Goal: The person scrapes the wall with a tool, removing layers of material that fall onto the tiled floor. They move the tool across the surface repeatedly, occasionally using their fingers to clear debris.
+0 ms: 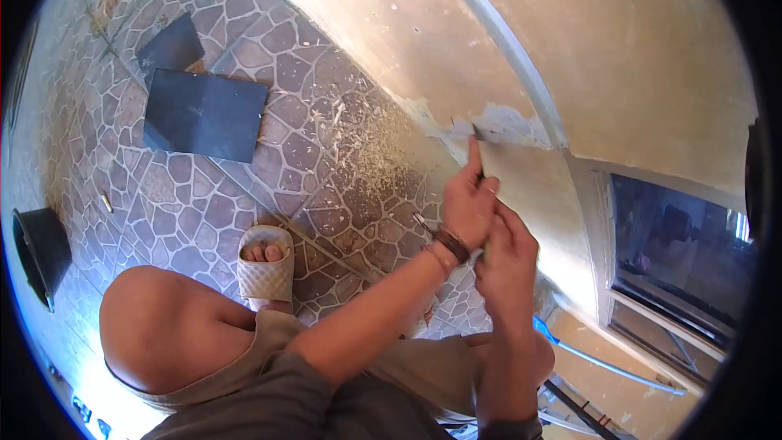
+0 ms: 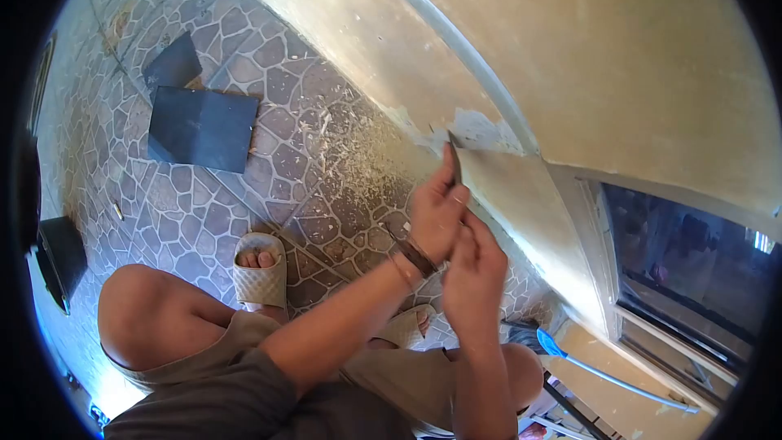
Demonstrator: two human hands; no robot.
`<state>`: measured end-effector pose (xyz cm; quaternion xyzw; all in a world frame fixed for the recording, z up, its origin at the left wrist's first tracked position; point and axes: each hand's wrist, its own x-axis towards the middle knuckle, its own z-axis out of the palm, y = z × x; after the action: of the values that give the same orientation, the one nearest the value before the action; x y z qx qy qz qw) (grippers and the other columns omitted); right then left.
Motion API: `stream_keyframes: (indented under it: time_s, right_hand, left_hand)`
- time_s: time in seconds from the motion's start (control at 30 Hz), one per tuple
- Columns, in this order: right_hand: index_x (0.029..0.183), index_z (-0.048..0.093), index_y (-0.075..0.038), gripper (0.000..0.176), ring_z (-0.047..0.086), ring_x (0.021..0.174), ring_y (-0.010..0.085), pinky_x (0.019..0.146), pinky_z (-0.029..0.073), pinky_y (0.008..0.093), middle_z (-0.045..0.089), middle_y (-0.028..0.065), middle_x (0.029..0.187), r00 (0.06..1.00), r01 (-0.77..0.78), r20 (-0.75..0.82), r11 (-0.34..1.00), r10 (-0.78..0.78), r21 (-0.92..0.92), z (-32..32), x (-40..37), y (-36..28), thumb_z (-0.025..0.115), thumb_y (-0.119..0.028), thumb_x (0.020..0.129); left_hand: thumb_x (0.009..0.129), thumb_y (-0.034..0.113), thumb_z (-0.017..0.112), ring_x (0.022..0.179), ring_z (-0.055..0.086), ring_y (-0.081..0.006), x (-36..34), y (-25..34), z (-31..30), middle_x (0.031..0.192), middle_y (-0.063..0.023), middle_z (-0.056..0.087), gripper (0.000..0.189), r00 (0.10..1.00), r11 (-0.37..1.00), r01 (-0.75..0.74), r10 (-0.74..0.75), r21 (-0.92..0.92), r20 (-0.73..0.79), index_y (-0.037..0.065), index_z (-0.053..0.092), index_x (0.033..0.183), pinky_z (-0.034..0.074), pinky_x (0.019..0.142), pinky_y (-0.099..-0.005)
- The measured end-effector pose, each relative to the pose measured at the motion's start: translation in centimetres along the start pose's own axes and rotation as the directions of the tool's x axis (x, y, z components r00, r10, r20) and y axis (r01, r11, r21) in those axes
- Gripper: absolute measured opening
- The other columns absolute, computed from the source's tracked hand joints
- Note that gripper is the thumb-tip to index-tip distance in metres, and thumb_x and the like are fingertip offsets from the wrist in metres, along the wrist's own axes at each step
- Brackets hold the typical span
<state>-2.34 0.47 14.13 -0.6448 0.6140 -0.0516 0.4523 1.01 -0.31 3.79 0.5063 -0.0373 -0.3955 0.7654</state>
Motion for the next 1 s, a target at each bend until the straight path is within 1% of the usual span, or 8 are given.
stream_keyframes:
  time_s: [0.07,0.13,0.23,0.3,0.47,0.63,0.87,1.0]
  right_hand:
    - [0.117,0.059,-0.003,0.031,0.038,0.039,0.0050,0.034,0.028,0.0226,0.051,-0.0007,0.059,0.999,-0.039,0.027,0.999,0.039,0.000,-0.1,0.8,0.4,0.044,-0.020,0.096]
    - [0.118,0.059,-0.004,0.032,0.040,0.039,0.0054,0.034,0.029,0.0225,0.052,-0.0001,0.059,0.999,0.004,0.040,0.998,-0.002,-0.065,1.7,3.4,2.3,0.045,-0.021,0.095]
    - [0.114,0.060,0.000,0.031,0.048,0.055,0.0122,0.050,0.035,0.0271,0.059,0.0068,0.073,0.990,0.140,-0.002,0.985,-0.141,-0.103,2.7,3.9,4.2,0.045,-0.018,0.094]
    - [0.109,0.062,0.005,0.030,0.065,0.088,0.0242,0.082,0.048,0.0336,0.067,0.0197,0.095,0.994,0.101,-0.034,0.994,-0.100,0.036,1.1,1.6,3.0,0.044,-0.012,0.092]
    - [0.113,0.058,0.008,0.031,0.064,0.093,0.0218,0.083,0.049,0.0325,0.066,0.0191,0.098,0.990,0.143,0.024,0.957,-0.141,-0.254,4.7,5.2,4.2,0.039,-0.006,0.092]
    - [0.112,0.059,0.008,0.031,0.064,0.090,0.0240,0.081,0.048,0.0329,0.066,0.0217,0.099,0.999,0.035,-0.012,0.999,-0.035,0.037,2.5,2.9,2.9,0.042,-0.009,0.092]
    - [0.114,0.058,0.008,0.031,0.063,0.089,0.0229,0.080,0.048,0.0321,0.066,0.0206,0.099,0.993,-0.115,-0.013,0.993,0.115,0.008,2.4,1.8,1.6,0.042,-0.008,0.092]
    - [0.115,0.057,0.008,0.032,0.062,0.088,0.0203,0.080,0.048,0.0313,0.066,0.0179,0.096,0.997,0.059,-0.049,0.992,-0.064,-0.110,4.0,3.3,4.6,0.040,-0.009,0.094]
  left_hand:
    - [0.083,0.002,0.050,0.064,0.050,-0.0102,-0.1,-0.6,-0.3,0.079,-0.0076,0.059,0.066,0.993,0.977,-0.096,0.108,0.192,-0.055,-0.003,0.023,0.143,0.045,0.059,-0.0229]
    - [0.084,0.003,0.049,0.069,0.048,-0.0078,2.4,-2.1,-2.2,0.081,-0.0016,0.055,0.063,0.998,0.998,0.056,-0.056,-0.024,-0.021,0.000,0.026,0.143,0.043,0.063,-0.0212]
    - [0.084,0.003,0.050,0.064,0.049,-0.0102,2.2,-1.6,-3.0,0.076,-0.0093,0.059,0.066,0.995,0.994,0.101,-0.102,-0.035,-0.017,0.000,0.023,0.144,0.045,0.061,-0.0242]
    - [0.085,0.000,0.047,0.064,0.048,-0.0090,0.4,-1.4,-1.3,0.075,-0.0068,0.059,0.062,1.000,0.994,-0.016,0.016,0.107,-0.003,-0.001,0.025,0.143,0.044,0.058,-0.0234]
    - [0.083,0.003,0.050,0.063,0.045,-0.0072,4.1,-4.5,-4.5,0.071,0.0008,0.048,0.064,0.990,0.963,0.144,-0.139,-0.226,0.038,0.003,0.028,0.143,0.043,0.057,-0.0228]
    - [0.085,0.001,0.047,0.070,0.045,-0.0036,1.5,-2.1,-1.9,0.084,0.0038,0.053,0.048,0.990,0.990,0.138,-0.139,-0.042,-0.036,-0.001,0.044,0.133,0.041,0.061,-0.0186]
    - [0.085,0.004,0.049,0.067,0.041,-0.0030,0.9,-1.5,-1.8,0.079,0.0057,0.049,0.054,0.994,0.992,0.103,-0.104,-0.069,-0.018,-0.003,0.038,0.137,0.039,0.059,-0.0170]
    - [0.084,0.004,0.049,0.064,0.044,-0.0058,3.1,-3.9,-4.2,0.071,0.0002,0.050,0.062,0.974,0.971,0.223,-0.218,-0.082,0.063,0.000,0.027,0.142,0.041,0.057,-0.0217]
